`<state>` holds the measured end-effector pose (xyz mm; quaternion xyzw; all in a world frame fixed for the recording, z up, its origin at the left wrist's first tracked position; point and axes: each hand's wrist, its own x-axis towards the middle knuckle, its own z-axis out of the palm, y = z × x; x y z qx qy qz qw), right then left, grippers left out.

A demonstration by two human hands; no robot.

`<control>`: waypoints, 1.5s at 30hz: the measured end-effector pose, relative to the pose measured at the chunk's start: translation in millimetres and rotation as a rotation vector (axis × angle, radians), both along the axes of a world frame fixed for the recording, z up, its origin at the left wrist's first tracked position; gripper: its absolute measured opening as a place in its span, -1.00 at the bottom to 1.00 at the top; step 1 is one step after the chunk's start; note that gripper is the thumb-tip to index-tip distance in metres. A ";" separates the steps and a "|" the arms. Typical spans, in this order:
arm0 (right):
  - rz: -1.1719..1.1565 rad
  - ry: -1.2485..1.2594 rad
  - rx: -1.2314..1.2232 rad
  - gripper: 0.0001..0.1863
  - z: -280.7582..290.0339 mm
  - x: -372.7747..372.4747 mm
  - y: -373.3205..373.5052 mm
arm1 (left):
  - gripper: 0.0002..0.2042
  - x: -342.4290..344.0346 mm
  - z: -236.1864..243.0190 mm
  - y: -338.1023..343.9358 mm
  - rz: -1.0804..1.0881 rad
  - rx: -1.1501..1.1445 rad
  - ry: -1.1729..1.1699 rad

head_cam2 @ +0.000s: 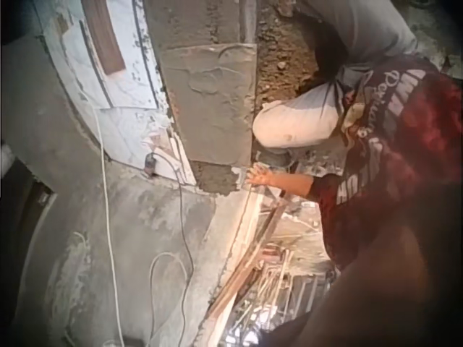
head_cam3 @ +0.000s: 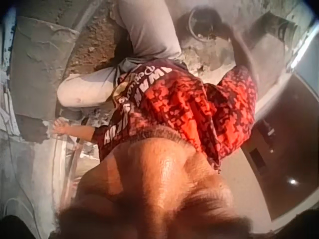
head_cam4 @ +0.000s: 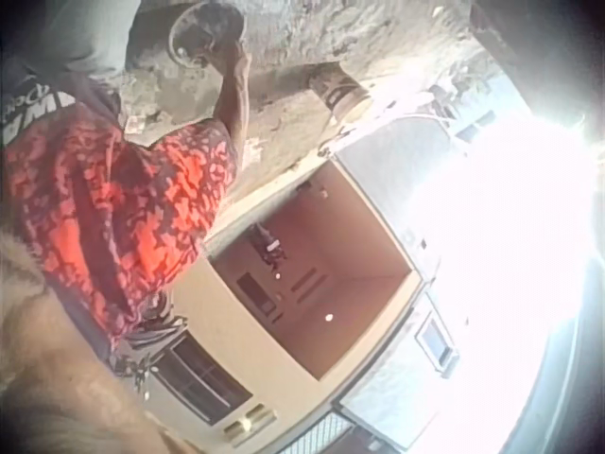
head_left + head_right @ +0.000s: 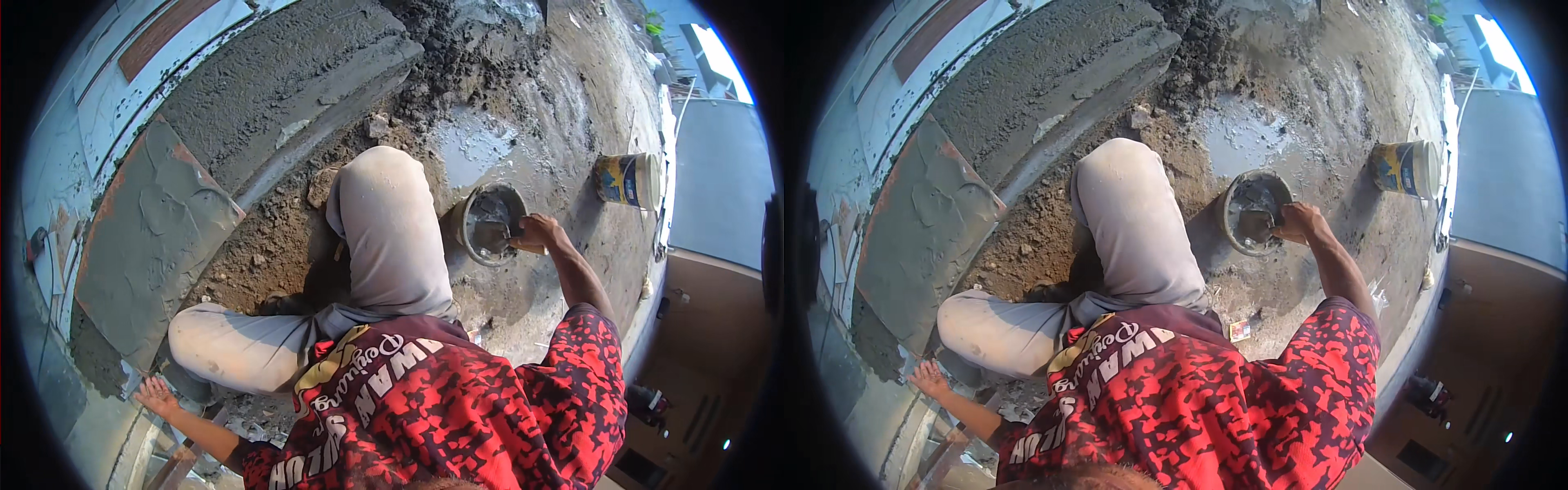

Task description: The person lays floor tiles by first spreading cement on the back of a tile and then positioning and tapping it into place on the floor.

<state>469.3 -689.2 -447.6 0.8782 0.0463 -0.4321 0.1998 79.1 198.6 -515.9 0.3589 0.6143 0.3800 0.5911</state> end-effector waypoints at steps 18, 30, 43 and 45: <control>-0.442 -0.463 0.648 -0.69 100.5 26.4 12.2 | -0.66 -55.7 -65.4 -150.5 0.089 0.675 0.722; 0.014 -0.176 1.332 -0.52 128.4 130.7 424.6 | -0.70 86.2 -22.9 -110.2 -0.018 -0.149 -0.534; 0.650 0.515 1.196 -0.46 121.1 -70.4 663.2 | -0.56 -42.4 -65.2 -135.3 0.515 0.633 0.553; 0.931 0.595 1.285 -0.47 109.5 -98.9 687.3 | -0.58 -71.0 -80.2 -122.8 0.519 0.590 0.786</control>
